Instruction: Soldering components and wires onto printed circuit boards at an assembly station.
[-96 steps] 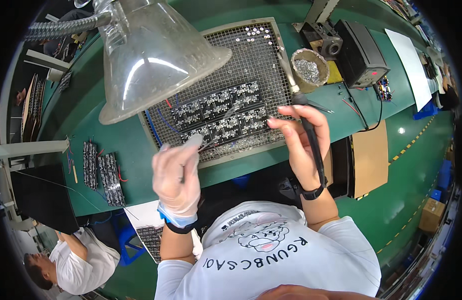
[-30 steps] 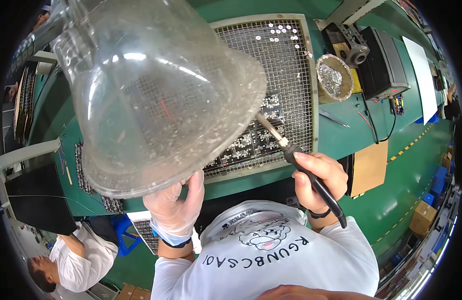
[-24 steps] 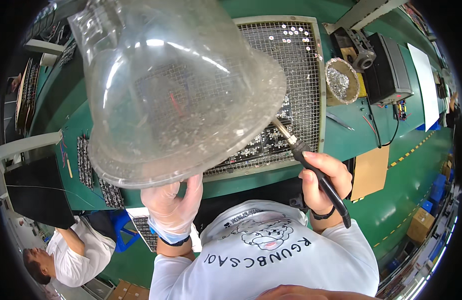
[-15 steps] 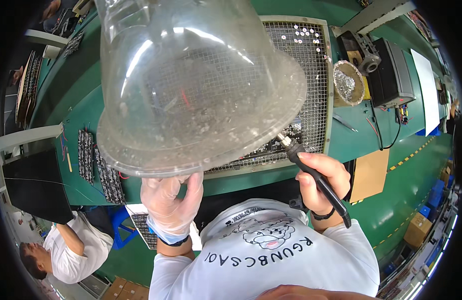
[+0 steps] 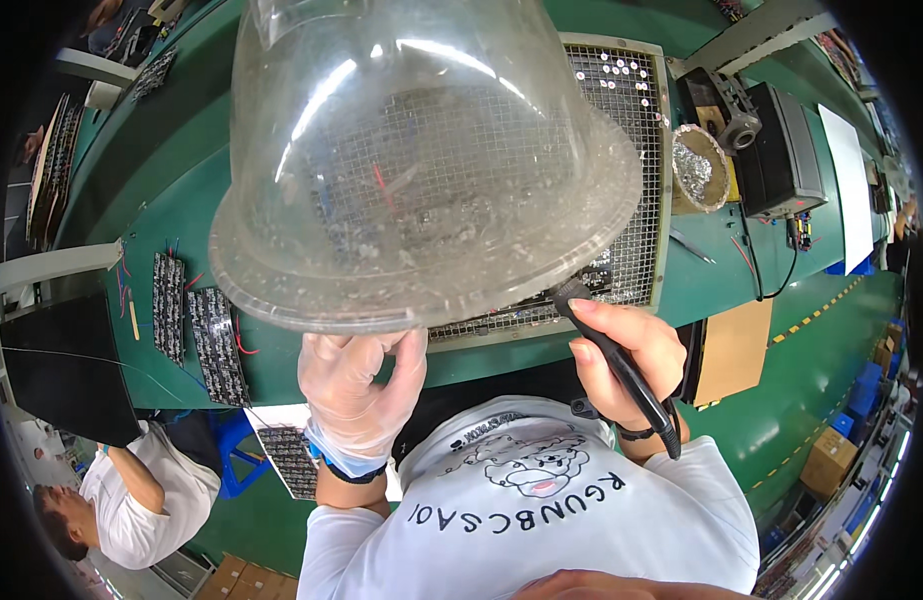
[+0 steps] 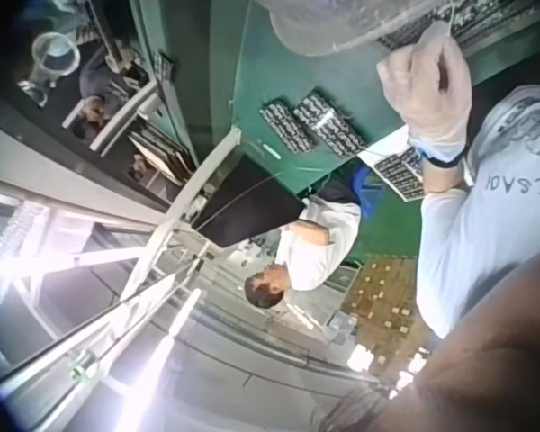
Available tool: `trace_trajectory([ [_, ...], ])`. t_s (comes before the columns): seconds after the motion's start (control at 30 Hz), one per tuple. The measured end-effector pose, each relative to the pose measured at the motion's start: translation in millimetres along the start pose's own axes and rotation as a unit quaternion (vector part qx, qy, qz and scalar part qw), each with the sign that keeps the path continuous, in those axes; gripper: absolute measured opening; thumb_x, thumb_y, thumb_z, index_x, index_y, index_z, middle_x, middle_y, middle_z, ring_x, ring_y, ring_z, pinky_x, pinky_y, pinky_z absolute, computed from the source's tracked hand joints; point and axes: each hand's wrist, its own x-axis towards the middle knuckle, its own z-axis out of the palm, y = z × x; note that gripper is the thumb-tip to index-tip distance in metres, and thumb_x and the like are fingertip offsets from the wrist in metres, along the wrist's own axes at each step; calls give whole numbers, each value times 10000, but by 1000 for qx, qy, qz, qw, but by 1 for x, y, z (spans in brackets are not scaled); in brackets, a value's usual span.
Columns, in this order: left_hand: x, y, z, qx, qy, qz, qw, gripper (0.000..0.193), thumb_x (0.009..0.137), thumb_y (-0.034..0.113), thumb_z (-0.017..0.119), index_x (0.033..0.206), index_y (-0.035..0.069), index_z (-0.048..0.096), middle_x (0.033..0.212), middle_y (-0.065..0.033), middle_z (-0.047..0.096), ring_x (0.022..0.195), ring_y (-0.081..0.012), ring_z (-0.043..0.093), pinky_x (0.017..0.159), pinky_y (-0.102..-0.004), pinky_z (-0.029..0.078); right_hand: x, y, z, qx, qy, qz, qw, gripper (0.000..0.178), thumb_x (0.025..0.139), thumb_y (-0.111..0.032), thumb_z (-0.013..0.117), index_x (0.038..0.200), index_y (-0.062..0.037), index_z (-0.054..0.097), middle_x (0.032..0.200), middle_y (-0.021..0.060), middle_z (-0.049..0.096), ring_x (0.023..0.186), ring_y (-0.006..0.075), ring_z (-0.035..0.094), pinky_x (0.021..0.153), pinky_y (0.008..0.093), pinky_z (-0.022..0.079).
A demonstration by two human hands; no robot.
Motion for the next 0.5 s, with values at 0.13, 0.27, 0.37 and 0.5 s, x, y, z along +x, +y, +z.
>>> trace_trajectory([
  [0.13,1,1,2,-5,-6,-6,1000,294,656,-92,756,863,114,719,685,10,571,635,-163,487,599,-292,389,-1,-1,-1,-5,-11,4,1000,385,725,8,782,1091,9,661,807,120,701,544,218,623,493,307,483],
  [0.27,2,2,1,-1,-1,6,1000,294,659,-88,757,868,115,720,688,11,577,634,-161,487,603,-290,388,-4,-3,2,-2,35,8,999,396,716,23,767,1097,3,661,729,88,662,511,213,591,474,310,460],
  [0.37,0,3,-3,0,-1,8,1000,293,662,-82,759,874,117,718,693,14,585,636,-161,488,614,-292,391,-6,-7,-4,21,13,23,999,393,713,36,749,1095,-1,665,664,62,611,488,207,564,469,314,451],
  [0.5,-2,3,-3,0,-9,-5,1000,299,665,-82,757,882,121,718,685,21,577,629,-160,481,622,-294,387,-5,-5,-3,-12,7,-2,1000,419,668,70,732,1072,-35,700,662,41,578,504,179,549,470,295,443],
])
